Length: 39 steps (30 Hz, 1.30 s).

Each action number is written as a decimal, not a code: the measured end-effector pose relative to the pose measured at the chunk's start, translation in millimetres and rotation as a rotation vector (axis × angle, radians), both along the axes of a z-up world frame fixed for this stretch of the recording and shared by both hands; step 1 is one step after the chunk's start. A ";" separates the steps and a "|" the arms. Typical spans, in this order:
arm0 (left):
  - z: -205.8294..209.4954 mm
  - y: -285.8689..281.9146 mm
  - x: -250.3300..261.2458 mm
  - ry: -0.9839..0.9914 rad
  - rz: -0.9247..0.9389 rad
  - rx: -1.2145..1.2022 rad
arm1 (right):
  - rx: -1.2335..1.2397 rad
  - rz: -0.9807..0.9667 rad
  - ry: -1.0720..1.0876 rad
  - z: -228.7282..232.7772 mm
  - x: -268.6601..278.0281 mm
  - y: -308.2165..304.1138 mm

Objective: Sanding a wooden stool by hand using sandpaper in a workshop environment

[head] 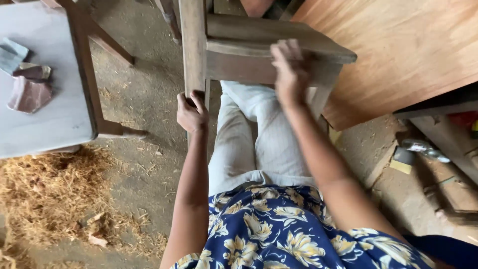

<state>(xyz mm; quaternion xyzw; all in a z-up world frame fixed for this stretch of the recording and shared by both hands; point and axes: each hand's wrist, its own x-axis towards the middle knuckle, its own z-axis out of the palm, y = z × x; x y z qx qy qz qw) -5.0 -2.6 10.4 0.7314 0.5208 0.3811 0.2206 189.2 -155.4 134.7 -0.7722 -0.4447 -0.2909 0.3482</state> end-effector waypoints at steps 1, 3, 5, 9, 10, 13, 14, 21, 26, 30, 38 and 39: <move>-12.9 6.0 -0.5 0.001 -0.005 0.013 | 0.013 -0.005 0.001 -7.0 -9.7 26.0; -39.9 13.4 -0.4 0.101 -0.026 -0.024 | 0.053 0.041 0.018 -21.3 -28.3 69.4; -34.4 10.5 -1.1 0.083 -0.034 -0.043 | -0.053 0.097 0.028 -13.2 -31.4 84.6; -41.2 12.8 -2.7 0.003 -0.018 -0.050 | -0.026 0.295 -0.123 -4.7 10.8 32.0; -32.2 9.2 -0.5 -0.001 -0.023 -0.061 | -0.038 0.291 -0.125 10.9 24.7 -5.0; -22.1 5.8 -2.5 -0.011 -0.015 -0.101 | 0.422 0.504 0.910 29.9 75.7 -107.0; -26.5 9.4 -1.7 -0.011 -0.019 -0.084 | 0.253 0.296 0.503 17.5 103.1 -140.6; -18.5 7.7 -2.4 0.027 -0.002 -0.124 | 0.272 -0.597 0.080 -36.5 82.8 -171.3; -62.3 23.2 1.5 -0.042 0.013 0.080 | 0.435 -0.511 0.235 -77.6 60.0 -89.4; -58.5 22.0 0.3 -0.045 0.066 0.018 | 0.189 -0.292 0.031 -68.4 52.3 -118.0; -24.9 0.4 2.9 0.255 0.031 0.236 | 0.164 0.195 0.205 -92.4 -23.3 -102.4; -10.9 -8.1 7.6 0.363 0.033 0.239 | 0.279 0.237 0.436 -96.8 -23.9 -111.7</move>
